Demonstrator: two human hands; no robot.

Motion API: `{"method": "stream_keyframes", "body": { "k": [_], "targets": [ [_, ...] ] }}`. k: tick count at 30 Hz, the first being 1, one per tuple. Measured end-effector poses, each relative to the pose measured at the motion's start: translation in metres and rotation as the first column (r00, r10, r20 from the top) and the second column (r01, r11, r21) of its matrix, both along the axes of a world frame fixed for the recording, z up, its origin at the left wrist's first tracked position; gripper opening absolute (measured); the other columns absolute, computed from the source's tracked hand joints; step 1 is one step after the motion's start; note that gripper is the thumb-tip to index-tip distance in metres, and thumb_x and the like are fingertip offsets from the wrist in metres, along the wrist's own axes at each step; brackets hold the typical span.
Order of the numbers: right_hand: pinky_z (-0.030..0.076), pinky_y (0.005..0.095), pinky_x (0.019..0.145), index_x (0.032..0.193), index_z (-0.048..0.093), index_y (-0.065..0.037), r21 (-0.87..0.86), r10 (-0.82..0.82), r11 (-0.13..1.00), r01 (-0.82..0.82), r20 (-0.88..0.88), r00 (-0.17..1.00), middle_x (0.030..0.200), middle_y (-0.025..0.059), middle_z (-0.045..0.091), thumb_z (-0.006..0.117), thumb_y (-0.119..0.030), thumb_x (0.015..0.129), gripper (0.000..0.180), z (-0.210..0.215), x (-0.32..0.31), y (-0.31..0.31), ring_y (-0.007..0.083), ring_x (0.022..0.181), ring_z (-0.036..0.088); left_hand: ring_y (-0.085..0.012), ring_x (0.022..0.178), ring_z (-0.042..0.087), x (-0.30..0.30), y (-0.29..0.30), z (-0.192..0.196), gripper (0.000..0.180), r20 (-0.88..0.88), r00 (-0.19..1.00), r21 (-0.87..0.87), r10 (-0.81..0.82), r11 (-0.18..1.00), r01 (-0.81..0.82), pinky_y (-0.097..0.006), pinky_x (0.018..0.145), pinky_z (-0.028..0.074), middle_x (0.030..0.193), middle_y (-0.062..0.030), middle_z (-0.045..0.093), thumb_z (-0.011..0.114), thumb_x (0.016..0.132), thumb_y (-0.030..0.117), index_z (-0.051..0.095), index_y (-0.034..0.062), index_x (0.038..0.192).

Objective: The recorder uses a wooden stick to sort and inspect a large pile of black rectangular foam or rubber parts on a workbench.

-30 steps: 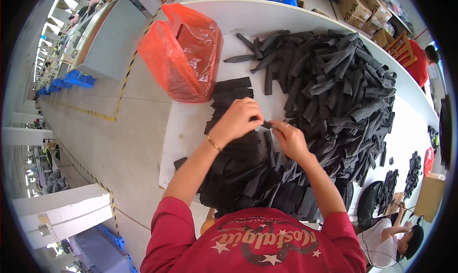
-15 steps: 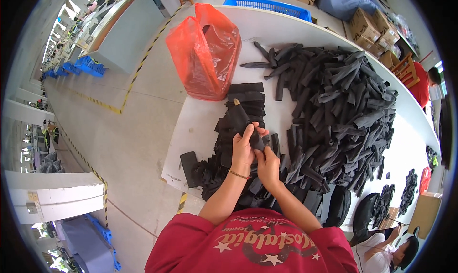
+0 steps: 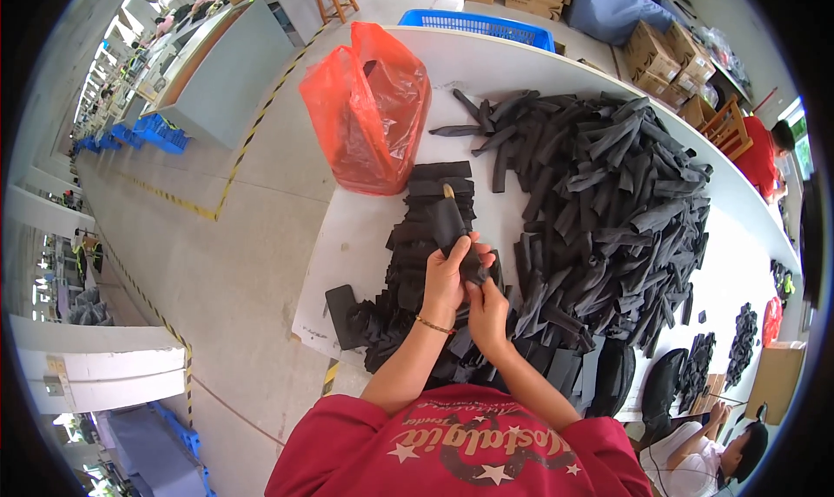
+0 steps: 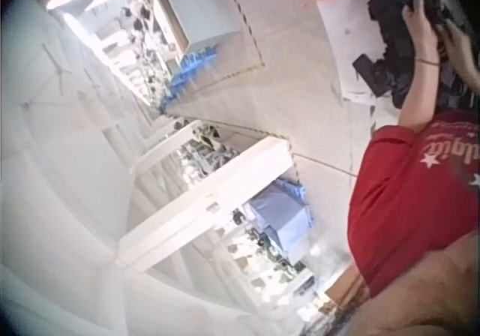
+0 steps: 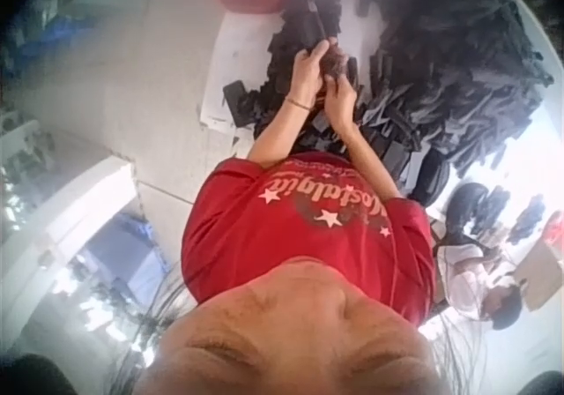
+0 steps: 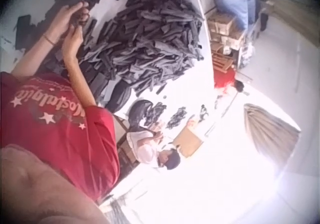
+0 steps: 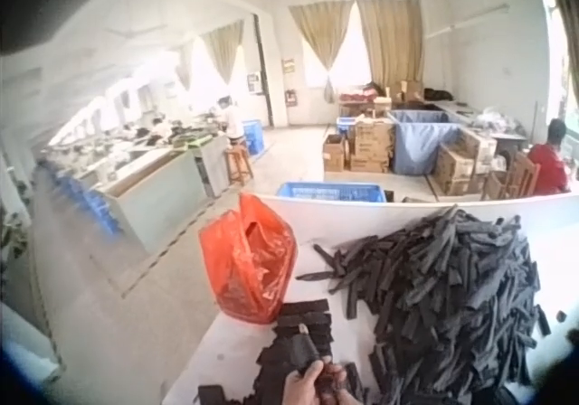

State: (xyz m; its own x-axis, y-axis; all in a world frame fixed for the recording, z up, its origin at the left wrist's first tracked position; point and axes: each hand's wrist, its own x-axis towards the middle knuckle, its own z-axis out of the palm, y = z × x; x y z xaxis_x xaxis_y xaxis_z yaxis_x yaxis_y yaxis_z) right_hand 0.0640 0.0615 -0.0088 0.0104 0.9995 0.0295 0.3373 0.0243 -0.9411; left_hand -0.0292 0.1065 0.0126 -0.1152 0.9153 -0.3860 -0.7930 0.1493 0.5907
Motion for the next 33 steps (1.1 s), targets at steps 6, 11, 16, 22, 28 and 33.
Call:
{"method": "stream_keyframes", "body": {
  "k": [6,11,16,22,28,33],
  "targets": [
    [0.042,0.0373,0.052,0.088,0.056,0.002,-0.12,0.068,0.99,-0.068,-0.003,0.998,0.064,0.0178,0.054,0.058,-0.012,0.093,0.016,-0.007,0.013,-0.039,0.0275,0.053,0.051,-0.0196,0.06,0.066,-0.019,0.015,0.004,0.026,-0.146,0.988,-0.026,0.05,0.998,-0.054,-0.027,0.048,0.049,0.078,-0.0118,0.068,0.067,0.09,0.025,0.066,-0.0001,0.095],
    [0.042,0.0347,0.05,0.09,0.058,0.0,-0.147,0.19,0.973,-0.178,0.069,0.979,0.061,0.016,0.053,0.06,-0.012,0.093,0.013,-0.015,0.048,-0.076,0.0232,0.05,0.052,-0.0087,0.038,0.041,-0.024,0.02,-0.004,0.027,-0.194,0.968,-0.081,0.157,0.981,-0.175,-0.021,0.034,0.023,0.056,0.0005,0.05,0.067,0.091,0.029,0.062,0.0028,0.083],
    [0.043,0.0346,0.049,0.09,0.06,-0.001,-0.323,0.232,0.924,-0.204,0.05,0.971,0.062,0.0158,0.056,0.062,-0.01,0.091,0.009,0.019,0.088,-0.104,0.0253,0.051,0.057,-0.0065,0.035,0.029,-0.008,0.011,-0.014,0.033,-0.042,0.993,-0.225,0.107,0.968,-0.114,-0.024,0.034,0.019,0.05,0.0053,0.034,0.065,0.091,0.037,0.058,0.0044,0.087],
    [0.043,0.034,0.049,0.089,0.06,0.0,-0.16,0.284,0.955,-0.251,0.231,0.931,0.061,0.0148,0.055,0.063,-0.009,0.089,0.01,0.012,0.136,-0.164,0.022,0.051,0.055,-0.0049,0.04,0.028,-0.075,0.044,-0.024,0.028,-0.06,0.898,-0.012,0.437,0.899,-0.438,-0.021,0.039,0.022,0.056,0.0061,0.035,0.056,0.097,0.035,0.057,0.0083,0.089],
    [0.038,0.0272,0.052,0.113,0.054,-0.003,-0.027,0.18,0.984,-0.178,0.109,0.978,0.081,0.0064,0.054,0.08,-0.015,0.076,0.047,0.034,0.082,-0.057,0.0133,0.056,0.044,-0.0067,0.041,0.03,-0.045,0.033,-0.035,0.03,0.027,0.88,-0.184,0.475,0.867,-0.463,-0.023,0.038,0.024,0.056,0.005,0.038,0.051,0.099,0.035,0.056,0.0092,0.084],
    [0.038,0.0222,0.059,0.096,0.059,-0.002,0.044,0.042,0.998,-0.034,-0.182,0.982,0.074,-0.0048,0.05,0.064,-0.01,0.091,0.01,0.025,0.044,0.0,0.0065,0.068,0.045,-0.0104,0.061,0.053,-0.01,0.004,-0.032,0.023,0.029,0.985,-0.225,0.17,0.961,-0.159,-0.022,0.05,0.039,0.074,-0.0022,0.056,0.061,0.094,0.026,0.06,0.0034,0.093]
  ]
}}
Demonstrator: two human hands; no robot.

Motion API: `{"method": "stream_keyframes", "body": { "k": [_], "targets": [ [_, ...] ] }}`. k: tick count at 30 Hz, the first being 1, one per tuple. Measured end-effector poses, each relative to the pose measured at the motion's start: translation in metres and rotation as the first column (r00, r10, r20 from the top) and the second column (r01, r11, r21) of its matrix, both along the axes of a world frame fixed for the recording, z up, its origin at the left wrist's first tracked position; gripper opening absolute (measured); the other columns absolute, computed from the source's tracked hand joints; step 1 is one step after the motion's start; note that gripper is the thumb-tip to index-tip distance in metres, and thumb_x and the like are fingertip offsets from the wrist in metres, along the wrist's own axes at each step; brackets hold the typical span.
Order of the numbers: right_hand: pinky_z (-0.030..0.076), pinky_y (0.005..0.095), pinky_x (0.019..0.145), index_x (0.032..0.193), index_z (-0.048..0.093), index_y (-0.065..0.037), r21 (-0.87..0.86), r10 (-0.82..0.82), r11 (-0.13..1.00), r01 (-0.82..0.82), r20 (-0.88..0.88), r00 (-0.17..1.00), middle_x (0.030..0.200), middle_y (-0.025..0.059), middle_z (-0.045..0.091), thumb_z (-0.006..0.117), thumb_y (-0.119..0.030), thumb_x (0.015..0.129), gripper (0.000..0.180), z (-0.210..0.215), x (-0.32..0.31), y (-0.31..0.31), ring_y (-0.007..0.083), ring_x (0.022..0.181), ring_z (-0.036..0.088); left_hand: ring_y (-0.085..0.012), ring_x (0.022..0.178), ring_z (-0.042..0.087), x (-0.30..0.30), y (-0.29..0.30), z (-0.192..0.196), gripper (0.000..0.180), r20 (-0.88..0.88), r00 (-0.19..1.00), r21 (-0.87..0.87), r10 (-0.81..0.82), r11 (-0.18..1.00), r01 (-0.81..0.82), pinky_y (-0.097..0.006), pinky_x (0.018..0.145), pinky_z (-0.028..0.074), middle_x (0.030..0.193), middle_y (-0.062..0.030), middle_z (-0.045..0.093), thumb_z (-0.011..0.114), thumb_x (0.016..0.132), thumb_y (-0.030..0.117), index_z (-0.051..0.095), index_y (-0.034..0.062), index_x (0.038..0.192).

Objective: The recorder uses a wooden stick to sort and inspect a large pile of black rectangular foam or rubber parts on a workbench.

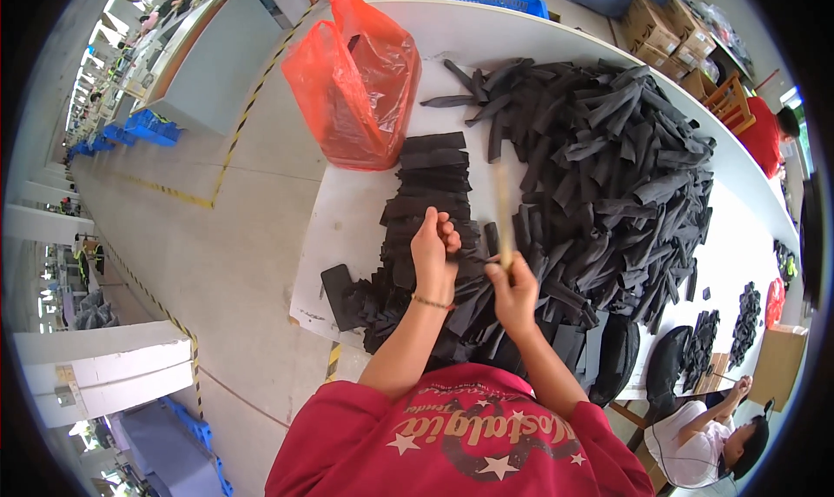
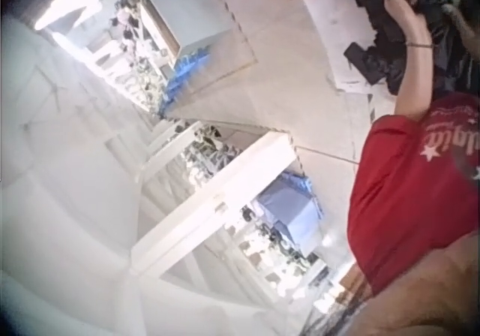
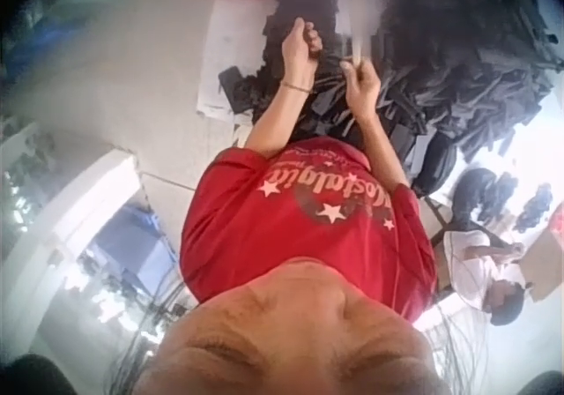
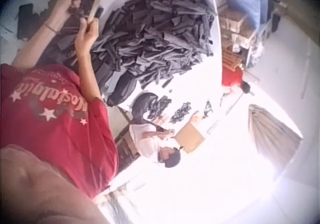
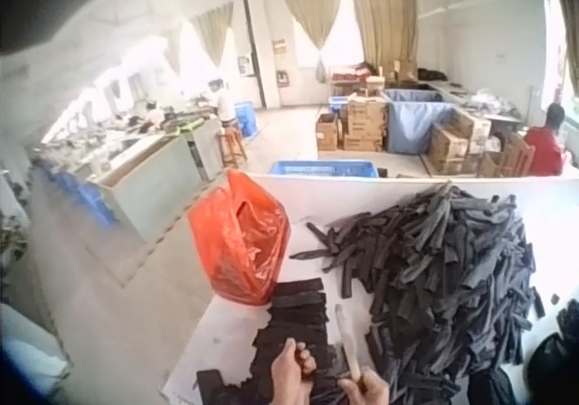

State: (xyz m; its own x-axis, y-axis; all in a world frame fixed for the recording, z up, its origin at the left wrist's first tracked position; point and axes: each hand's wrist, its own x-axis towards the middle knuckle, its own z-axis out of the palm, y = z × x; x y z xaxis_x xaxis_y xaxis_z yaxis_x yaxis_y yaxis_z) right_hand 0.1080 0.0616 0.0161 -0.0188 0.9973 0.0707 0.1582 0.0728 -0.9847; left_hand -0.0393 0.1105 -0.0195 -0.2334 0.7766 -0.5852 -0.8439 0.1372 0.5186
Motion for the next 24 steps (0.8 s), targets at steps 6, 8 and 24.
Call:
{"method": "stream_keyframes", "body": {
  "k": [6,8,24],
  "targets": [
    [0.035,0.0253,0.056,0.075,0.053,0.003,-0.032,0.127,0.992,-0.125,0.078,0.989,0.068,0.0036,0.046,0.063,-0.01,0.091,0.023,0.008,0.021,0.042,0.0099,0.062,0.041,-0.0133,0.078,0.06,-0.005,-0.006,0.038,0.029,-0.654,0.312,0.055,-0.689,0.368,0.928,-0.024,0.065,0.049,0.088,-0.008,0.063,0.062,0.093,0.022,0.057,-0.0017,0.109],
    [0.034,0.0265,0.052,0.074,0.052,0.002,0.016,0.028,0.999,-0.03,0.091,0.995,0.067,0.0035,0.045,0.063,-0.006,0.09,0.021,0.014,0.016,0.055,0.0093,0.06,0.039,-0.0124,0.062,0.06,0.005,-0.009,0.027,0.027,-0.471,0.233,-0.034,-0.851,0.282,0.959,-0.023,0.056,0.048,0.075,-0.0068,0.063,0.056,0.096,0.026,0.058,-0.001,0.102],
    [0.038,0.0241,0.058,0.113,0.057,0.004,0.152,-0.374,0.919,0.363,0.056,0.926,0.067,-0.0016,0.05,0.059,-0.035,0.095,0.043,0.035,0.037,0.331,0.0075,0.062,0.044,-0.0176,0.062,0.059,-0.041,0.095,-0.002,0.009,-0.946,0.254,-0.031,-0.203,0.835,0.55,-0.028,0.058,0.048,0.073,-0.0062,0.062,0.061,0.086,0.013,0.061,0.005,0.081]
  ]
}}
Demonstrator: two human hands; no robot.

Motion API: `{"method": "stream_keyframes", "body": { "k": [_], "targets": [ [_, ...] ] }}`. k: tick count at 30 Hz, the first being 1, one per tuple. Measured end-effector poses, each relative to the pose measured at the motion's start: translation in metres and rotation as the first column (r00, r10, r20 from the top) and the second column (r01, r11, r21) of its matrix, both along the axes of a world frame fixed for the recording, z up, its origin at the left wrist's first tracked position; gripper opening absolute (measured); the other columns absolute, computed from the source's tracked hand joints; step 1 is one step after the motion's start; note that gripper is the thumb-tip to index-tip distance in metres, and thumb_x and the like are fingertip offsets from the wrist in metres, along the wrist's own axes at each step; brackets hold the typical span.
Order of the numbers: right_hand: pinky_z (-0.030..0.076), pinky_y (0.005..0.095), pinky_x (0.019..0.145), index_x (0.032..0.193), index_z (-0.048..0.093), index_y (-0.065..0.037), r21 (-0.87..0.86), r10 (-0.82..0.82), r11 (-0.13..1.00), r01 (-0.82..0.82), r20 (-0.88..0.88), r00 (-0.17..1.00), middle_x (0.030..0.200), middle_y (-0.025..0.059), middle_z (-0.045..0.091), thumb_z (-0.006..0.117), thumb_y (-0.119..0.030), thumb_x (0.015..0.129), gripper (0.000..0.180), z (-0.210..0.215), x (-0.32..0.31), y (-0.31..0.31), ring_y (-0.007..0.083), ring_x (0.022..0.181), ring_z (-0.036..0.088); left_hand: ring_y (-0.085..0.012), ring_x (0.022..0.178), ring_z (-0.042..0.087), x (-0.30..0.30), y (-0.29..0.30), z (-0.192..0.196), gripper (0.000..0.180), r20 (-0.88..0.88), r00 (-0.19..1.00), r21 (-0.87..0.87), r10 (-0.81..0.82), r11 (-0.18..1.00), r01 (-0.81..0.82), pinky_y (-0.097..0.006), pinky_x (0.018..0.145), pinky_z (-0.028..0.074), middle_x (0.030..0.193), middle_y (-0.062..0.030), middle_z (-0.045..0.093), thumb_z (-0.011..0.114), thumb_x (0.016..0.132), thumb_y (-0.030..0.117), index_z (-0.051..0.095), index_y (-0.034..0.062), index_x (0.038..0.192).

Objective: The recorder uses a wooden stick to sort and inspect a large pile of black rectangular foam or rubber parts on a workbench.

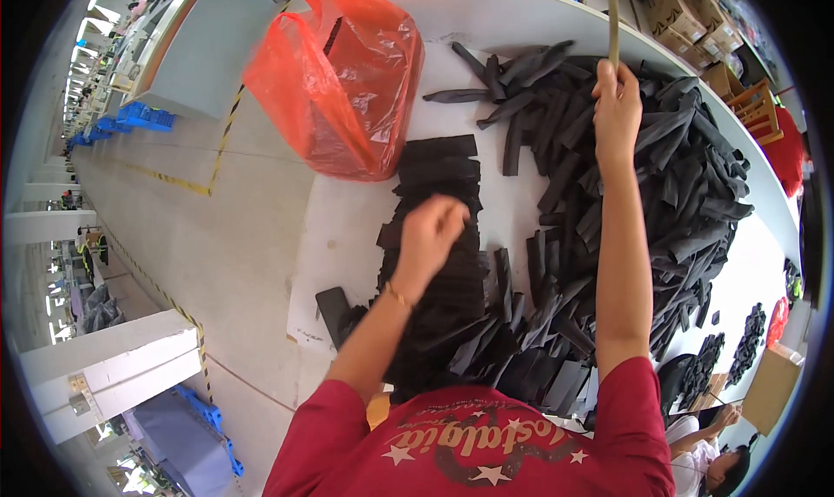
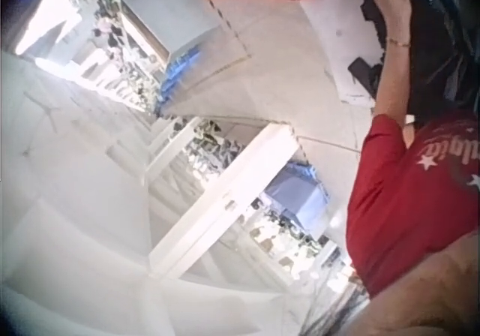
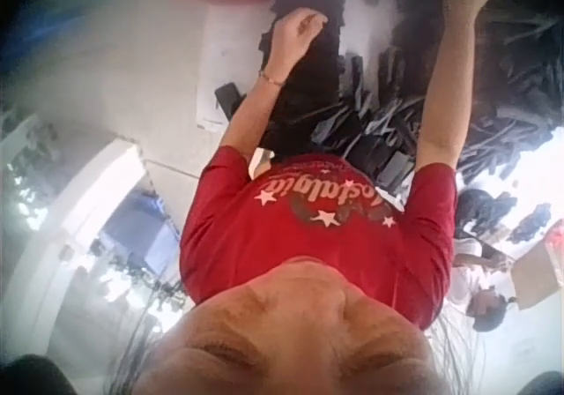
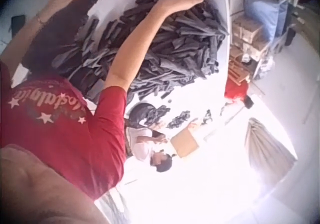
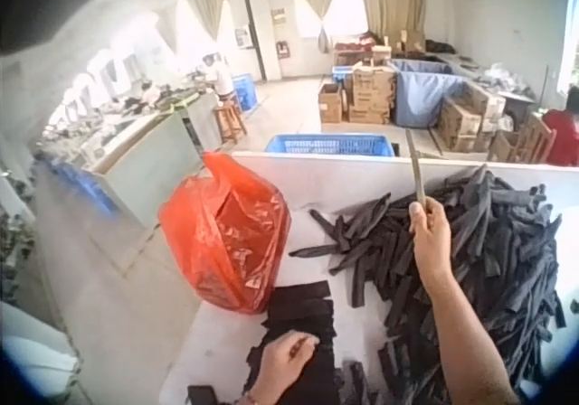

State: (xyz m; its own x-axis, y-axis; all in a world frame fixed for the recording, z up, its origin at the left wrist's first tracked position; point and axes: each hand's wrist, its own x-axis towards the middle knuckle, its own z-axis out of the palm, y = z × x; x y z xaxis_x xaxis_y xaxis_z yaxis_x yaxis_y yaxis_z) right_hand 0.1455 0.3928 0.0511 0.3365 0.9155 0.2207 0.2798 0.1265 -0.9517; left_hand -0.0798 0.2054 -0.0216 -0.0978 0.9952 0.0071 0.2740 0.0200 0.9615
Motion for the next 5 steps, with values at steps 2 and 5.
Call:
{"method": "stream_keyframes", "body": {
  "k": [2,5],
  "targets": [
    [0.039,0.0229,0.058,0.109,0.057,0.003,-0.068,0.067,0.996,-0.066,0.015,0.998,0.069,0.0001,0.053,0.053,-0.026,0.098,0.031,-0.023,-0.015,-0.026,0.0067,0.061,0.047,-0.0243,0.082,0.059,-0.024,0.049,-0.037,0.014,-0.397,0.918,0.141,-0.008,0.988,0.07,-0.034,0.073,0.049,0.086,-0.0061,0.062,0.071,0.079,0.016,0.064,0.009,0.088],
    [0.033,0.0183,0.049,0.109,0.058,-0.001,-0.117,0.24,0.963,-0.244,-0.05,0.97,0.065,-0.0001,0.053,0.056,-0.017,0.097,0.02,-0.1,-0.001,-0.064,0.0063,0.052,0.045,-0.0262,0.102,0.055,-0.033,0.095,-0.084,0.025,-0.709,0.683,-0.027,-0.174,0.975,0.221,-0.041,0.089,0.045,0.101,-0.0047,0.061,0.075,0.076,0.02,0.066,0.0119,0.097]
  ]
}}
